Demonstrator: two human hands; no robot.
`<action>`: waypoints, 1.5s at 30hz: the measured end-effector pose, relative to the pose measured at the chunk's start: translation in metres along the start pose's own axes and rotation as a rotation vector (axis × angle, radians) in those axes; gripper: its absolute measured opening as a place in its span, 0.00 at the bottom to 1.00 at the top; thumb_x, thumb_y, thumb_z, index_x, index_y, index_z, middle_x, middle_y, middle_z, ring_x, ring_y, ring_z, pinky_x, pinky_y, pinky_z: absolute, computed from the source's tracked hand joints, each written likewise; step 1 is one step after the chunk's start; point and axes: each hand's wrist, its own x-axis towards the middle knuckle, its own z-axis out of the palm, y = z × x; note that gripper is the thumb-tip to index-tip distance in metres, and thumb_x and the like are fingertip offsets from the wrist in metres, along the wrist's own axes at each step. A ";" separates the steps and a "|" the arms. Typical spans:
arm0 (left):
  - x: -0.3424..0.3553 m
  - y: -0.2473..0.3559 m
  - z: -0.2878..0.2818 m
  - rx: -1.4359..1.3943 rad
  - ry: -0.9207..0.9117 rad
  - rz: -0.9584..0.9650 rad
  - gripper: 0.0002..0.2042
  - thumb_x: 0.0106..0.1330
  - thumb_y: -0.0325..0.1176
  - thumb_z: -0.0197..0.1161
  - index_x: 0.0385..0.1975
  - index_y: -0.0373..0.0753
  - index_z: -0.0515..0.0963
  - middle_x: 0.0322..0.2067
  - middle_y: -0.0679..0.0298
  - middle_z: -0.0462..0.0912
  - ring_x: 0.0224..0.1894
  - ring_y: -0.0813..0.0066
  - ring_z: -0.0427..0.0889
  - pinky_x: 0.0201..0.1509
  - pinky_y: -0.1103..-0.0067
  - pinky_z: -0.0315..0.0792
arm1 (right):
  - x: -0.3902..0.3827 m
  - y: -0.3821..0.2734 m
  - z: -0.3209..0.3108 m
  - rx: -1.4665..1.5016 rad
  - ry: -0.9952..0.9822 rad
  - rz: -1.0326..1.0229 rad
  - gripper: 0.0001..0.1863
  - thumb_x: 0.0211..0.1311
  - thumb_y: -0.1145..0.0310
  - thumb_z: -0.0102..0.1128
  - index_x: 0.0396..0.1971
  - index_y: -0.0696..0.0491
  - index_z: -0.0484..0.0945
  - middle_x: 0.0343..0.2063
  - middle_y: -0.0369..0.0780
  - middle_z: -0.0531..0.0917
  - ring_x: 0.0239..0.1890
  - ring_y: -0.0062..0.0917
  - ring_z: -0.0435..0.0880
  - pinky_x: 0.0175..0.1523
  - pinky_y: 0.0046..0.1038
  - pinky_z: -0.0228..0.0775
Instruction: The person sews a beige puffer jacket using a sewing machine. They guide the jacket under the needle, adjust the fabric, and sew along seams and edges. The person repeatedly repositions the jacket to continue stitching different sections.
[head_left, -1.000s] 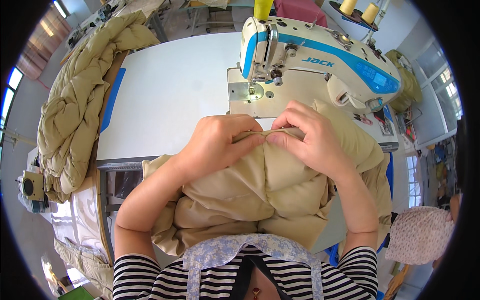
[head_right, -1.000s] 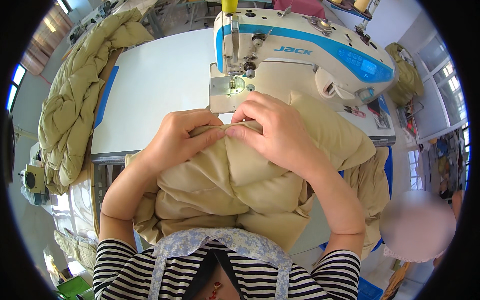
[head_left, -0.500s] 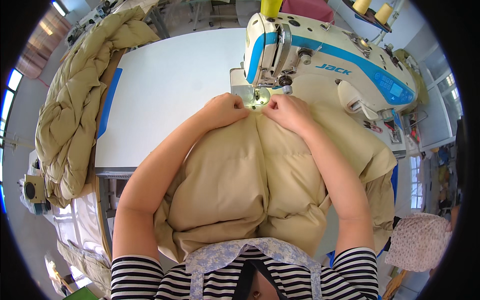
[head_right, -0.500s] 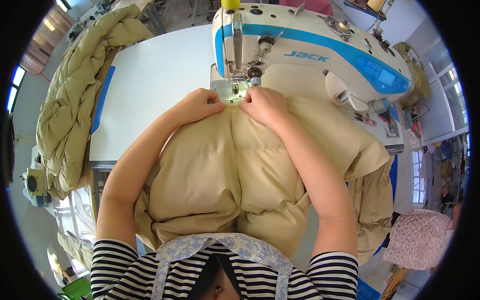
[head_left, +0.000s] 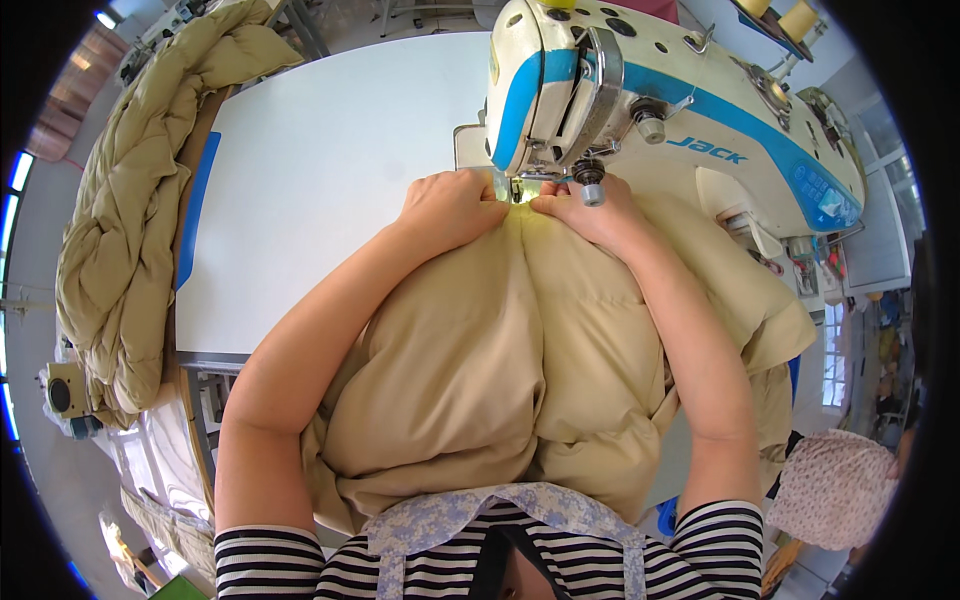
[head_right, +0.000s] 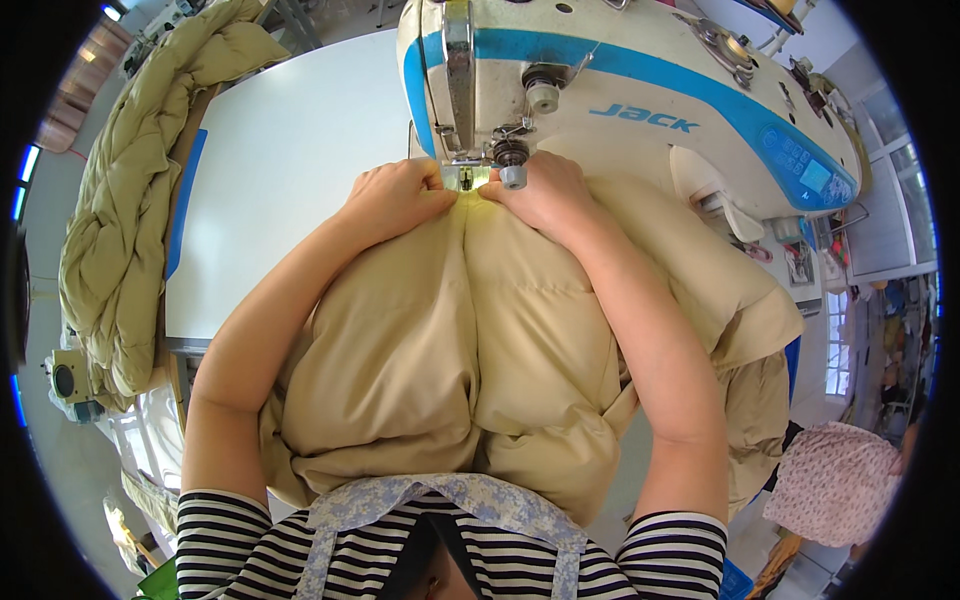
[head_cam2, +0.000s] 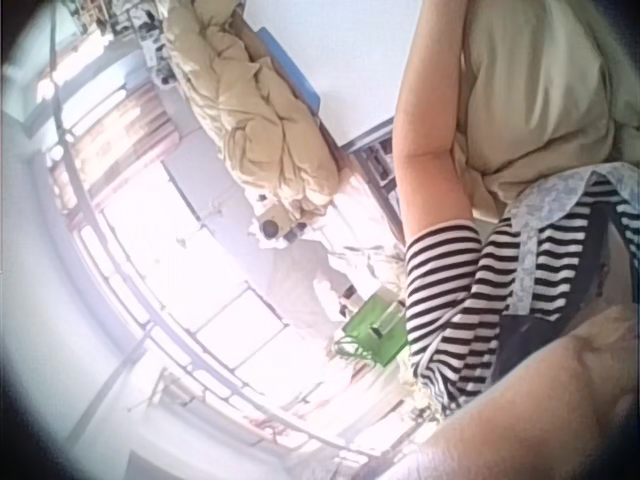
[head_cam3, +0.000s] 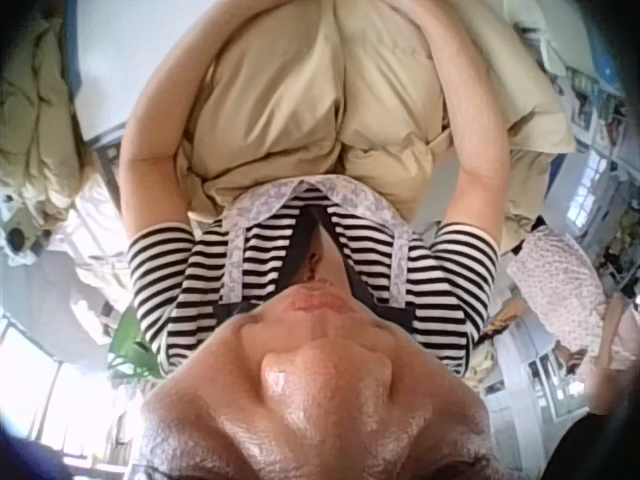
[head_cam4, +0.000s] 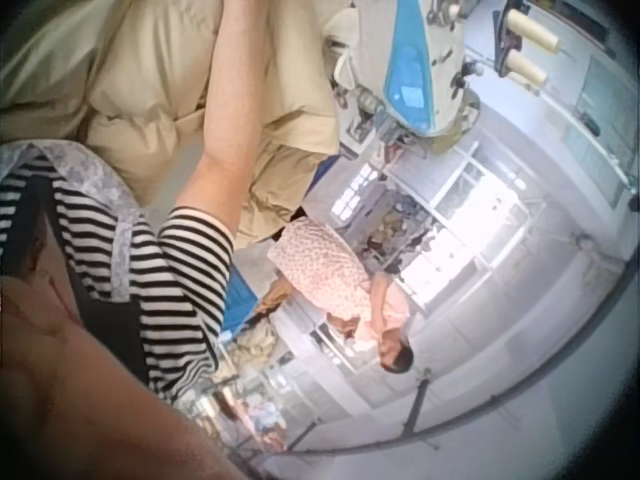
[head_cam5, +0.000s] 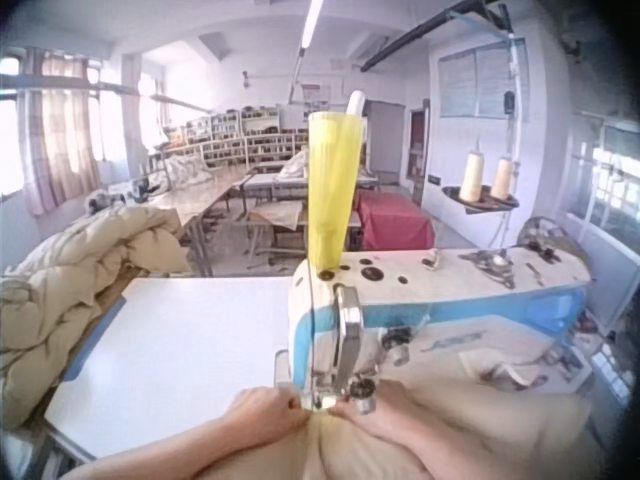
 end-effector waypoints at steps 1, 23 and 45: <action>0.002 0.000 0.000 -0.002 0.008 0.000 0.16 0.59 0.50 0.61 0.30 0.42 0.82 0.30 0.56 0.86 0.38 0.57 0.84 0.46 0.67 0.74 | 0.005 0.005 0.002 -0.012 0.020 -0.009 0.21 0.52 0.46 0.65 0.31 0.50 0.86 0.29 0.46 0.86 0.37 0.42 0.84 0.42 0.38 0.74; 0.018 0.000 -0.009 -0.023 0.040 -0.017 0.23 0.57 0.50 0.59 0.30 0.32 0.85 0.30 0.45 0.85 0.36 0.48 0.84 0.45 0.64 0.77 | 0.078 0.095 0.052 -0.266 0.187 -0.209 0.28 0.50 0.44 0.63 0.27 0.61 0.83 0.30 0.51 0.85 0.37 0.45 0.83 0.43 0.37 0.74; 0.023 -0.005 -0.004 0.017 0.025 -0.006 0.23 0.58 0.52 0.60 0.37 0.37 0.86 0.34 0.48 0.86 0.38 0.52 0.85 0.45 0.66 0.77 | 0.060 0.067 0.036 -0.275 0.233 -0.278 0.21 0.51 0.48 0.64 0.27 0.53 0.84 0.28 0.49 0.85 0.36 0.45 0.83 0.39 0.42 0.73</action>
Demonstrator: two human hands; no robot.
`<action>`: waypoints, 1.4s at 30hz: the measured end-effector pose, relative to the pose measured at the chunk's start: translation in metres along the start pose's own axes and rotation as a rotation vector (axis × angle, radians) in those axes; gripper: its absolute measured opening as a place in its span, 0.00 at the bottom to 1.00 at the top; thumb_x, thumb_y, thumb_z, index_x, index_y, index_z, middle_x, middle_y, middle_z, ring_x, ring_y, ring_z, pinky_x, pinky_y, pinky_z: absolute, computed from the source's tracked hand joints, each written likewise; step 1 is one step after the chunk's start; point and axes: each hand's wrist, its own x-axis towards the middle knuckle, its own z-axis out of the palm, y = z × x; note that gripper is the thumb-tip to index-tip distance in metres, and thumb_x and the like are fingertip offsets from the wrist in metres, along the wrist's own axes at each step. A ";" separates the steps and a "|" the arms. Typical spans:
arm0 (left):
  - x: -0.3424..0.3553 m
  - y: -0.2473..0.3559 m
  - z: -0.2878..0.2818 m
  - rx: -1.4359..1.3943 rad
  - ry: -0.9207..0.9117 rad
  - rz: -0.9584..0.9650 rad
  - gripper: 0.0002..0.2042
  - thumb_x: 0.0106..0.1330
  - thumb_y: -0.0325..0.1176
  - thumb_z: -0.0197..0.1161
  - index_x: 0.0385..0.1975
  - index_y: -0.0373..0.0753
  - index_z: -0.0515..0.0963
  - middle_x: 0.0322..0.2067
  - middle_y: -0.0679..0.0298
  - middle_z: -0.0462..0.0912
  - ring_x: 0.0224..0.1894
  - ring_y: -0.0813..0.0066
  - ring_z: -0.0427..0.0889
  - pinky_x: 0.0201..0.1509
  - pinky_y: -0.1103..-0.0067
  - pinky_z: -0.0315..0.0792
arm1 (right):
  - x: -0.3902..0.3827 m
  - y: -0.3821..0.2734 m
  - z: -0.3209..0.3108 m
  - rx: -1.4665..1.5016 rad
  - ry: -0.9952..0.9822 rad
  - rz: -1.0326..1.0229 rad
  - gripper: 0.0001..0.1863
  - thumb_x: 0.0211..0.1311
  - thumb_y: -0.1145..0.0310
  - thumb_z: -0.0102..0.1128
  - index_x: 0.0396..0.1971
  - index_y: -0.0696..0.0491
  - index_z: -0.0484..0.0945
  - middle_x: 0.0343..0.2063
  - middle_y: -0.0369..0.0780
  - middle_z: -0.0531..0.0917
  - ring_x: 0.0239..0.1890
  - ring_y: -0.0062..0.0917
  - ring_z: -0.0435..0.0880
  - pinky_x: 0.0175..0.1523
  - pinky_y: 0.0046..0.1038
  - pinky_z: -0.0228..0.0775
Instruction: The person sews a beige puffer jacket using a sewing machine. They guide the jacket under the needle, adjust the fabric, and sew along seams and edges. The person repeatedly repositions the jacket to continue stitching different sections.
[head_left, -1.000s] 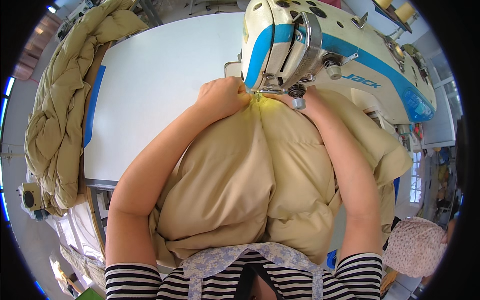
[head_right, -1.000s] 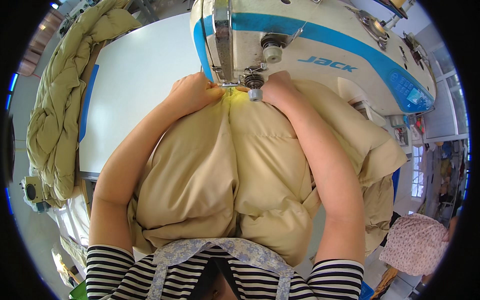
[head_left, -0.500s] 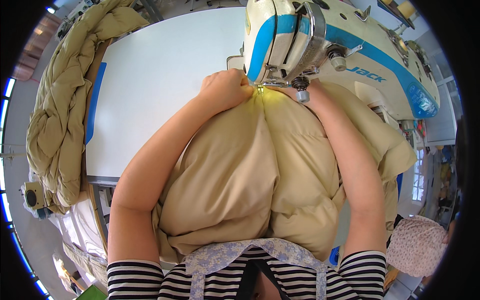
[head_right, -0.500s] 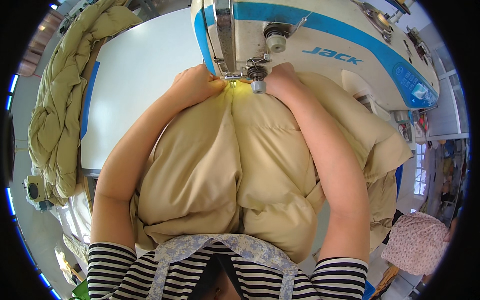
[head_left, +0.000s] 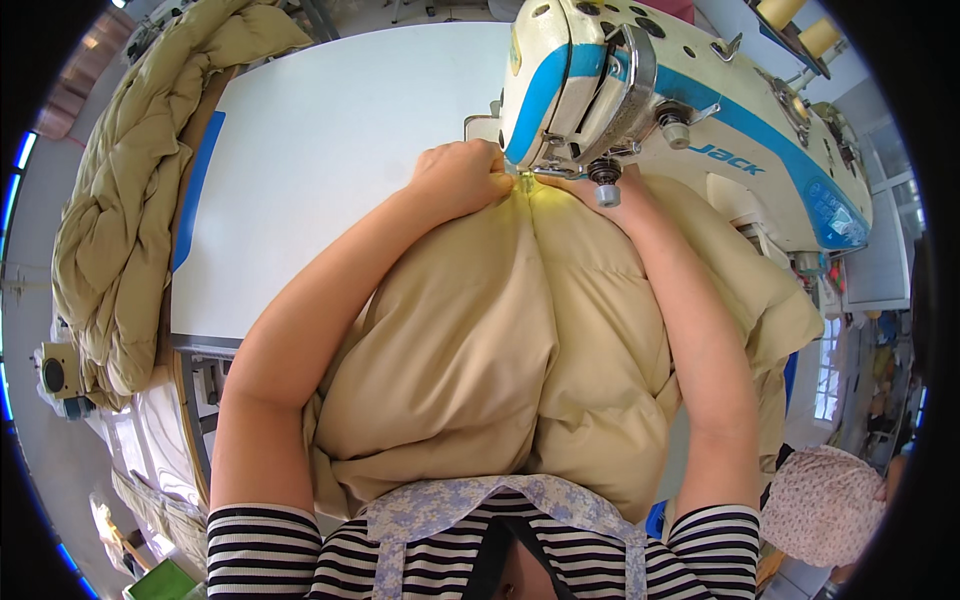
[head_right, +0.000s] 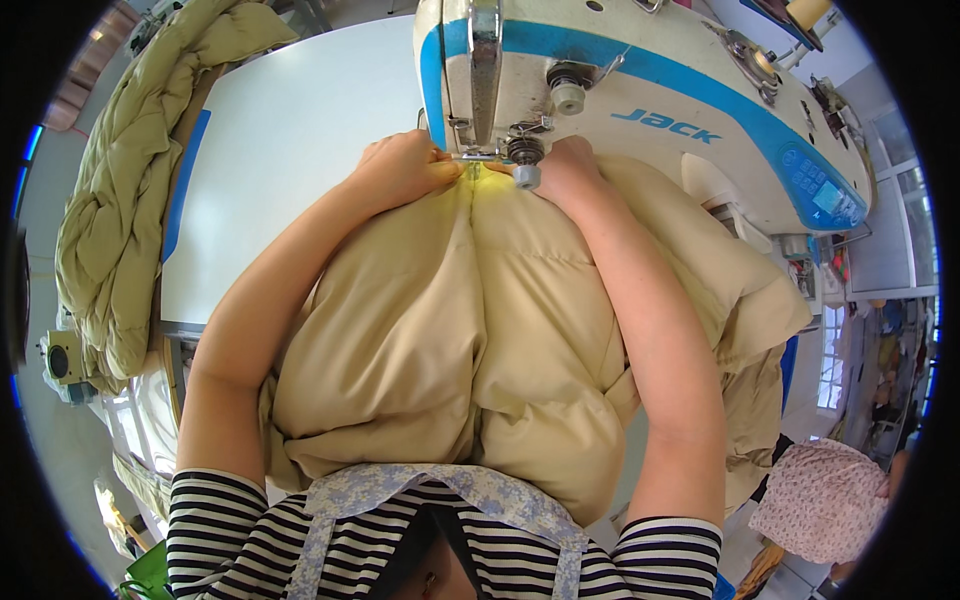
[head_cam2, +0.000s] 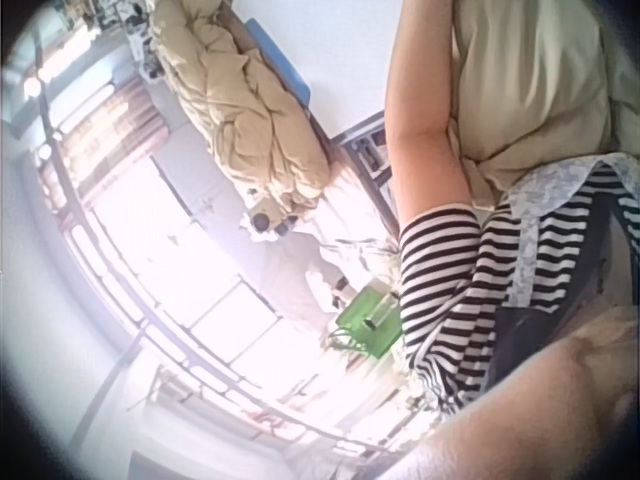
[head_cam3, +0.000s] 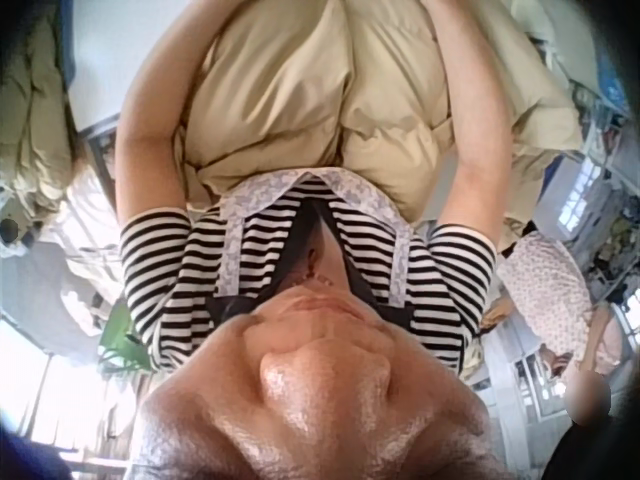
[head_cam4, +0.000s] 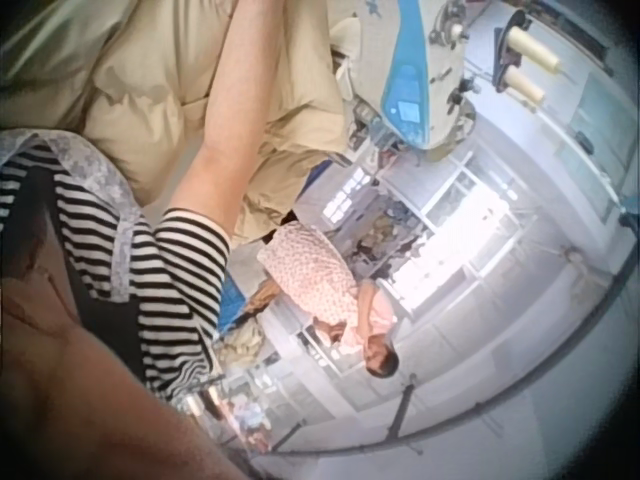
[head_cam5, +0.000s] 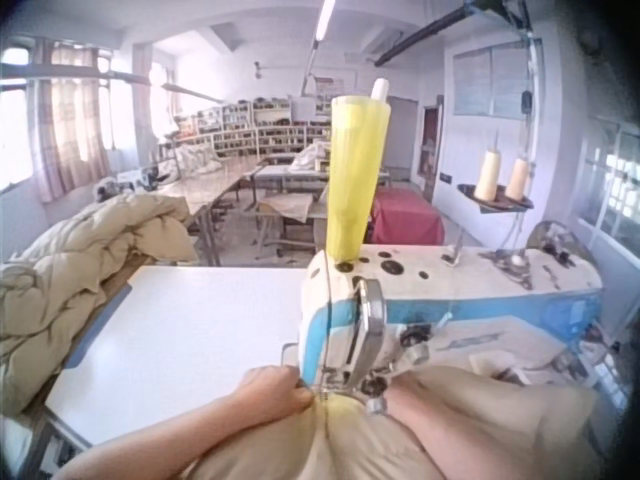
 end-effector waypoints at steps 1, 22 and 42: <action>-0.001 0.000 0.000 -0.014 -0.006 0.012 0.22 0.58 0.51 0.60 0.37 0.37 0.86 0.34 0.49 0.86 0.38 0.54 0.85 0.45 0.66 0.77 | -0.002 -0.006 -0.004 0.037 0.003 0.032 0.21 0.52 0.47 0.64 0.27 0.53 0.84 0.28 0.49 0.85 0.35 0.45 0.83 0.40 0.42 0.73; -0.170 0.071 -0.054 -0.617 -0.588 0.970 0.32 0.77 0.54 0.38 0.36 0.31 0.83 0.34 0.52 0.83 0.37 0.62 0.78 0.50 0.71 0.70 | -0.191 -0.217 -0.255 0.829 -0.406 -0.681 0.15 0.62 0.62 0.64 0.20 0.53 0.74 0.14 0.38 0.72 0.16 0.30 0.73 0.24 0.31 0.65; -0.476 0.071 -0.231 0.290 0.732 0.848 0.08 0.67 0.33 0.59 0.33 0.33 0.77 0.25 0.62 0.76 0.25 0.79 0.73 0.29 0.79 0.69 | -0.202 -0.203 -0.308 0.975 -0.064 -0.991 0.11 0.55 0.63 0.70 0.27 0.56 0.84 0.16 0.36 0.76 0.17 0.24 0.70 0.25 0.26 0.59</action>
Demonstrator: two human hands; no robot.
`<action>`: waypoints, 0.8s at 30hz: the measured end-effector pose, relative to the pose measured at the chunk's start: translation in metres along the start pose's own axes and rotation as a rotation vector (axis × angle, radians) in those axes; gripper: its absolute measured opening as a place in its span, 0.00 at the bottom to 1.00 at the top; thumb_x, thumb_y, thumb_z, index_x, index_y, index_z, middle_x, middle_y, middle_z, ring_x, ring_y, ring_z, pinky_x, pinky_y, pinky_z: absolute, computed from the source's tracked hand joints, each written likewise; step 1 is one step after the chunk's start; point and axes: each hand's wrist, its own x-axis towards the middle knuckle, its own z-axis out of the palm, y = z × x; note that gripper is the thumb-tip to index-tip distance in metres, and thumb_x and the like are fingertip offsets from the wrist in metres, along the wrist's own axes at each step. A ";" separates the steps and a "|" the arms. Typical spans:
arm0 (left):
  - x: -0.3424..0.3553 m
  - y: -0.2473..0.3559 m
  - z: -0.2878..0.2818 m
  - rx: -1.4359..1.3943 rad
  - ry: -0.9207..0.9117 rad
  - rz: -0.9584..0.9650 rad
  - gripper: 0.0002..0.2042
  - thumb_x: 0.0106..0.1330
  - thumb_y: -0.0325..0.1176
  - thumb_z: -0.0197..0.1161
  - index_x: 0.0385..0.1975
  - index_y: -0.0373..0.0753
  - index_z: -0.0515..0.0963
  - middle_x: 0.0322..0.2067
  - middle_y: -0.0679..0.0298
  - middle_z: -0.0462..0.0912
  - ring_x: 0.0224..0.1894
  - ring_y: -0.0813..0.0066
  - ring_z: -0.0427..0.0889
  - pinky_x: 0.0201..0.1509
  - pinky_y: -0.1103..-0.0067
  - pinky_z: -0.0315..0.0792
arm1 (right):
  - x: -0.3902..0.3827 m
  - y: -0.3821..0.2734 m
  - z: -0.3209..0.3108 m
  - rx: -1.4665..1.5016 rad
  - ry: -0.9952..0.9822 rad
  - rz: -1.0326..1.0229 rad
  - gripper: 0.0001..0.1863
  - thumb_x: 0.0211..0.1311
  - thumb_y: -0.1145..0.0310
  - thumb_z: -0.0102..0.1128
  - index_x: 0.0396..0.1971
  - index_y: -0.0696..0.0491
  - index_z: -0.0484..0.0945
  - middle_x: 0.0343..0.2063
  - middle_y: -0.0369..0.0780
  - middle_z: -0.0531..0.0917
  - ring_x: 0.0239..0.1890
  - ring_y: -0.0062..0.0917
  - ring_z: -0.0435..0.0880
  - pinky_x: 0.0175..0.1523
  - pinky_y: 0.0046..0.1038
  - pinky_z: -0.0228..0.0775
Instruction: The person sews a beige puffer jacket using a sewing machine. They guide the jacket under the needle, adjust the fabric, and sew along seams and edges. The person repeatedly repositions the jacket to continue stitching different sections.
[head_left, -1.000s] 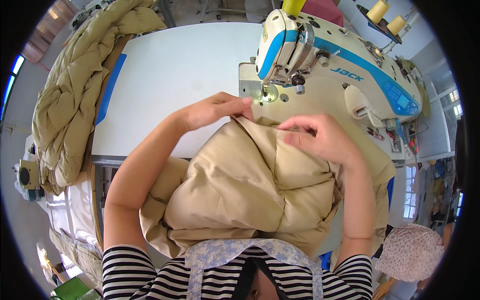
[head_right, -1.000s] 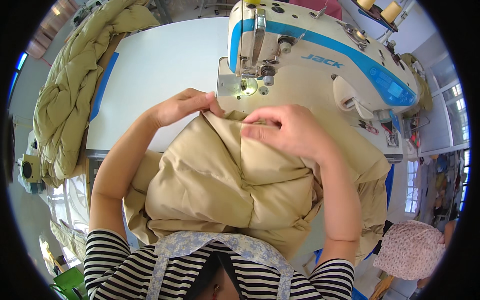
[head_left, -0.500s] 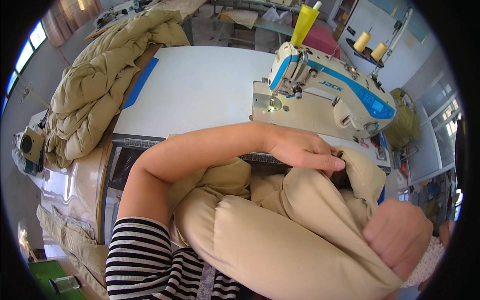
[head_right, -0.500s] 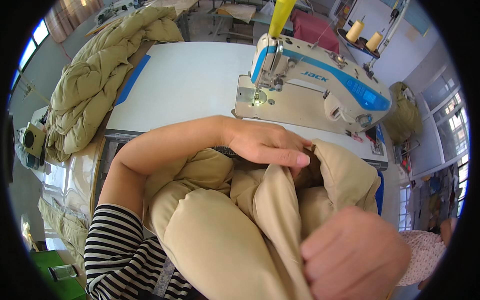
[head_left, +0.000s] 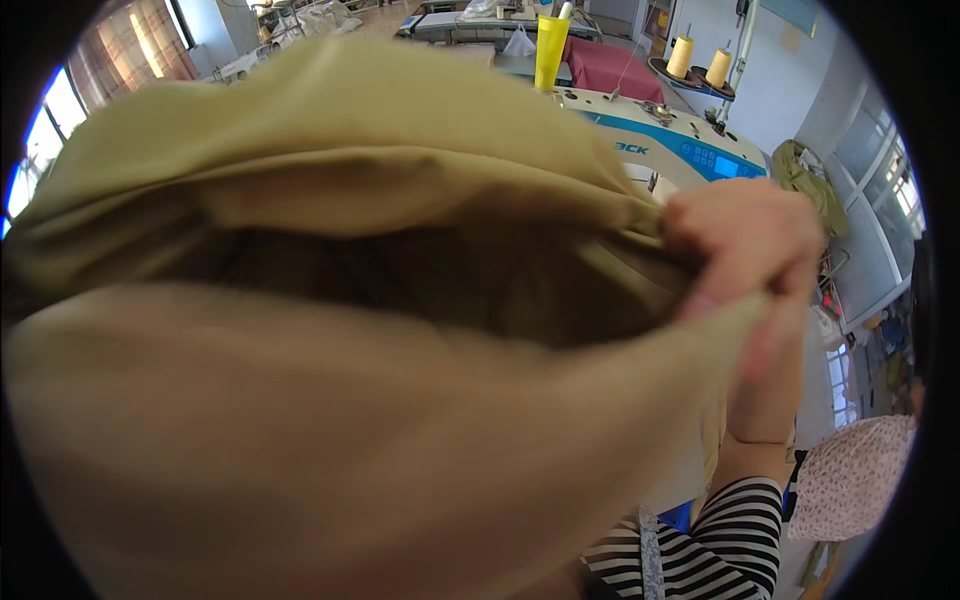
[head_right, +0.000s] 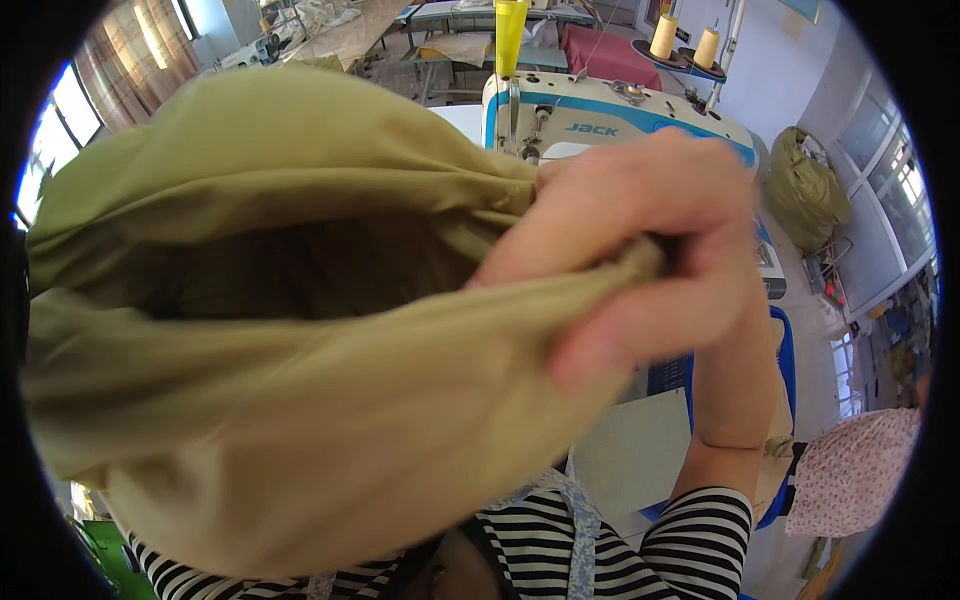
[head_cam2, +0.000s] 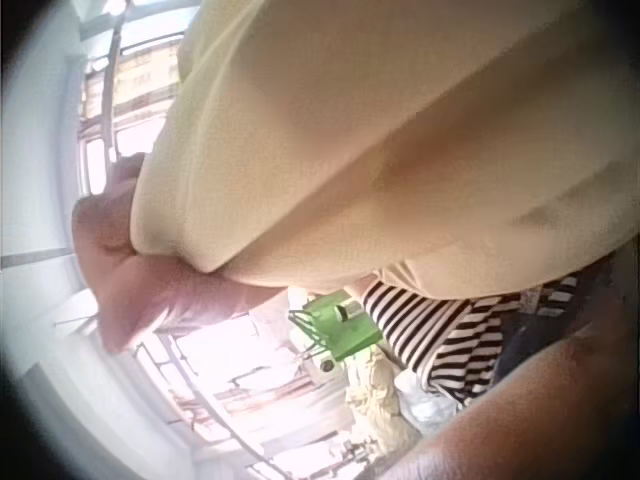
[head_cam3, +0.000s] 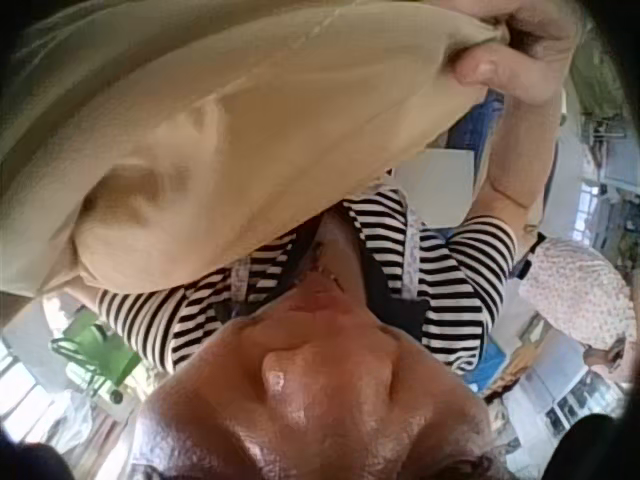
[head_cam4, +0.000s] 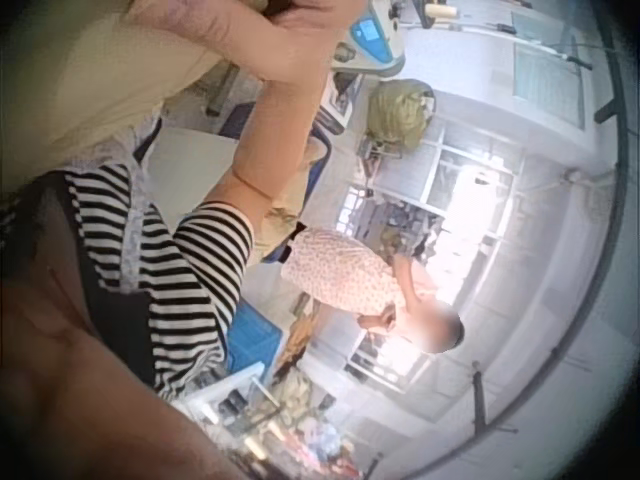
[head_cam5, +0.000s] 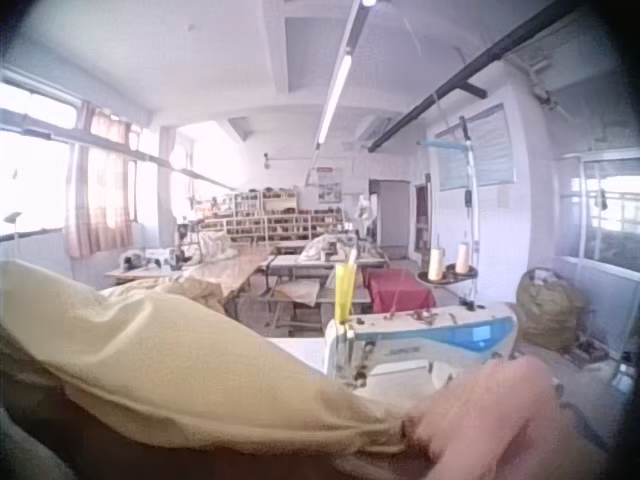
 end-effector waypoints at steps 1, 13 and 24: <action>0.006 0.001 0.013 -0.014 0.017 -0.016 0.07 0.65 0.31 0.60 0.34 0.33 0.77 0.26 0.61 0.77 0.25 0.79 0.74 0.29 0.79 0.69 | -0.008 0.006 0.001 -0.120 0.053 0.066 0.08 0.52 0.69 0.70 0.29 0.57 0.85 0.20 0.37 0.80 0.21 0.23 0.75 0.28 0.26 0.64; -0.009 -0.151 0.331 -0.294 -0.042 -0.587 0.12 0.66 0.44 0.64 0.33 0.40 0.82 0.25 0.53 0.82 0.28 0.55 0.81 0.35 0.69 0.74 | -0.076 0.103 0.142 -0.663 0.040 0.051 0.21 0.56 0.65 0.59 0.52 0.50 0.78 0.47 0.41 0.79 0.50 0.33 0.77 0.56 0.37 0.69; 0.022 -0.138 0.256 -0.164 -0.028 -0.671 0.10 0.68 0.37 0.64 0.33 0.36 0.81 0.24 0.63 0.79 0.25 0.83 0.72 0.31 0.82 0.70 | -0.116 0.064 0.039 -0.890 -0.132 0.186 0.03 0.44 0.69 0.59 0.21 0.49 0.76 0.24 0.33 0.73 0.34 0.26 0.75 0.49 0.29 0.66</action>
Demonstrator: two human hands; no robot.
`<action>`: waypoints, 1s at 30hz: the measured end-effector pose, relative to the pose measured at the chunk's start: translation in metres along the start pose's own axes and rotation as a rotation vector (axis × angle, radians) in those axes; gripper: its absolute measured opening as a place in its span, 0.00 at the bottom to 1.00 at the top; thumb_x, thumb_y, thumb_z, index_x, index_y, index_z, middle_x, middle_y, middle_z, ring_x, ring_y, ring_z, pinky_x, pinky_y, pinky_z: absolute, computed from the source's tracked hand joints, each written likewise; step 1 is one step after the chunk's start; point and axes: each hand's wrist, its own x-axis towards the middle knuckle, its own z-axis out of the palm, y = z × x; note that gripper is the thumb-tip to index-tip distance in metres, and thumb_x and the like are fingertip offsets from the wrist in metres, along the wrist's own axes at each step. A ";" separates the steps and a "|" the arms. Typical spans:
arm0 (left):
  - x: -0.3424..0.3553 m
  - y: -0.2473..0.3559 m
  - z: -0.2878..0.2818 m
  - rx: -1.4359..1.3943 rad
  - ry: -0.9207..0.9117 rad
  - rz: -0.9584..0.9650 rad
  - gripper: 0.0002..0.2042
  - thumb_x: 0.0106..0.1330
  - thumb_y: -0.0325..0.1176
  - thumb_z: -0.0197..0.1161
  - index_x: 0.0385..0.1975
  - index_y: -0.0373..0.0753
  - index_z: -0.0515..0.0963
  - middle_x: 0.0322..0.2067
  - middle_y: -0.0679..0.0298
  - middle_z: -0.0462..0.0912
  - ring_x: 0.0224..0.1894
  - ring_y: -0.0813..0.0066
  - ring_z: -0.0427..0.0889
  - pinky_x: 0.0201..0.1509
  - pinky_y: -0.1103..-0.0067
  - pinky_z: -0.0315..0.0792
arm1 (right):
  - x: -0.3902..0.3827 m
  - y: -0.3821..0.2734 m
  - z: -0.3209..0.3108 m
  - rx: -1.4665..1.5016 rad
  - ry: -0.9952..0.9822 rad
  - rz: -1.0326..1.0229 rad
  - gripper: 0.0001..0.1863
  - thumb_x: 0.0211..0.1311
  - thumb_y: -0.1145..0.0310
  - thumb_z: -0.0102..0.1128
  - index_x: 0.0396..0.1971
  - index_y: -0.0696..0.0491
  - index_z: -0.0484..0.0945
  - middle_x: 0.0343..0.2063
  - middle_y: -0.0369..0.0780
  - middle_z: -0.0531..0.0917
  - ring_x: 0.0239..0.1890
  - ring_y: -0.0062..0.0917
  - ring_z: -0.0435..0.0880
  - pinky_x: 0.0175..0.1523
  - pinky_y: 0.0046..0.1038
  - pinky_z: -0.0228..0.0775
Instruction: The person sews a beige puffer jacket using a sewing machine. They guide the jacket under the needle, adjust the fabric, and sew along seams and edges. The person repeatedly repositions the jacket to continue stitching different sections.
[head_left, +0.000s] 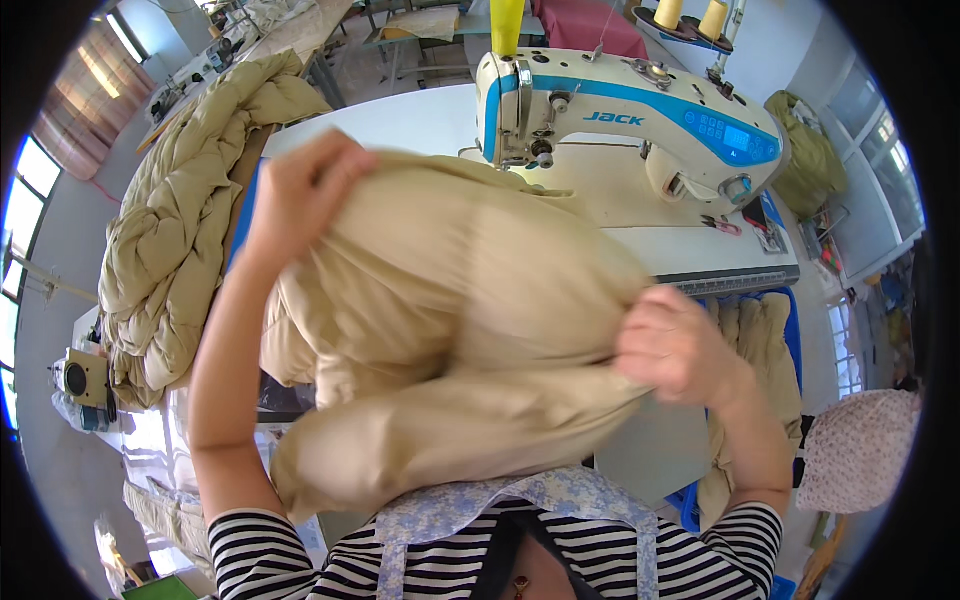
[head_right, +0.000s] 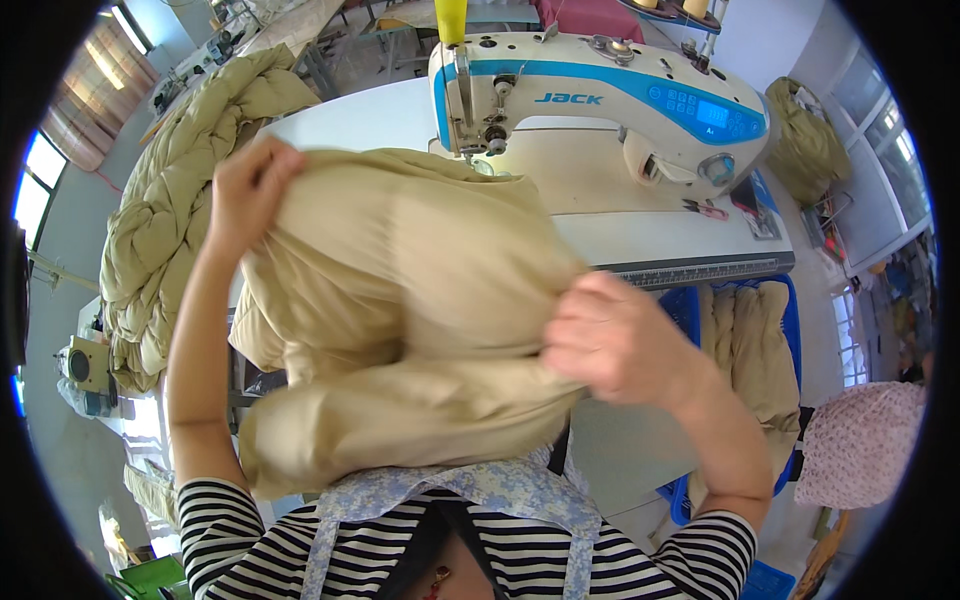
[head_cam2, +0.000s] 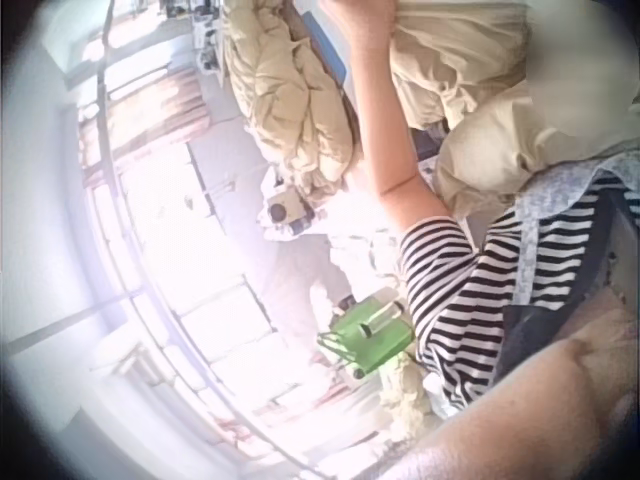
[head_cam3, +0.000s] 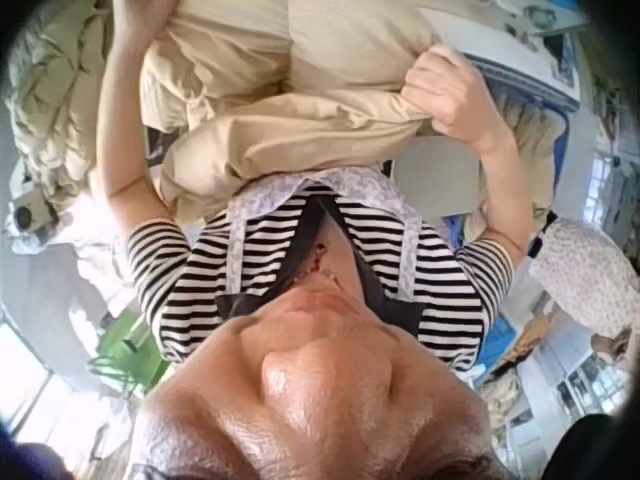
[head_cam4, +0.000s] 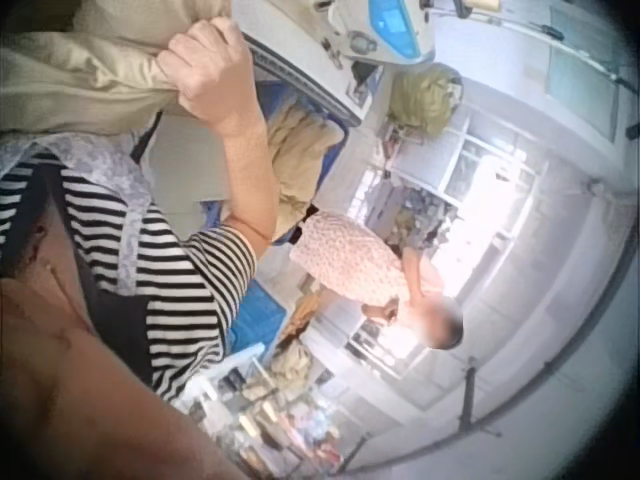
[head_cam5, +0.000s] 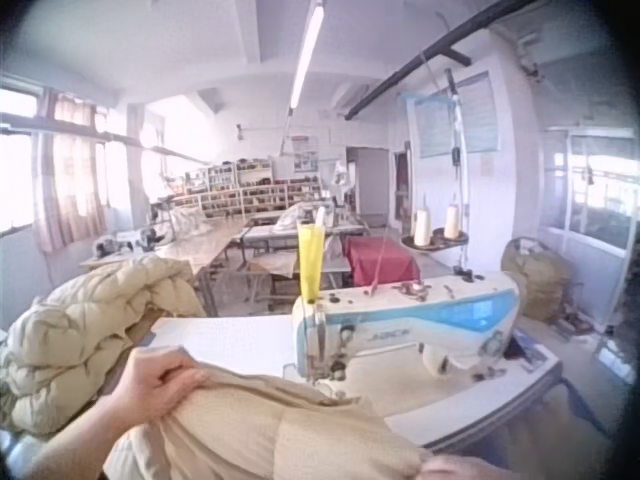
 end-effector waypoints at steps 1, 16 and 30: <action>-0.018 0.011 0.013 -0.071 -0.020 0.085 0.09 0.66 0.36 0.66 0.31 0.36 0.82 0.24 0.63 0.79 0.22 0.80 0.72 0.29 0.81 0.71 | -0.014 0.005 -0.001 -0.031 -0.205 0.072 0.03 0.44 0.69 0.60 0.21 0.49 0.77 0.24 0.33 0.75 0.34 0.27 0.76 0.50 0.29 0.66; -0.079 0.018 0.091 -0.203 -0.259 0.372 0.11 0.53 0.33 0.75 0.30 0.37 0.80 0.24 0.61 0.79 0.24 0.66 0.77 0.24 0.75 0.70 | -0.011 0.079 0.011 0.161 -0.246 0.486 0.05 0.58 0.69 0.65 0.31 0.53 0.81 0.28 0.35 0.81 0.35 0.30 0.79 0.63 0.34 0.60; -0.042 0.116 0.113 -0.184 -0.201 0.332 0.15 0.59 0.37 0.68 0.41 0.35 0.77 0.34 0.58 0.78 0.35 0.60 0.76 0.41 0.70 0.71 | 0.005 0.085 0.002 0.404 0.073 0.344 0.08 0.63 0.65 0.65 0.26 0.51 0.80 0.20 0.30 0.74 0.26 0.20 0.70 0.56 0.27 0.57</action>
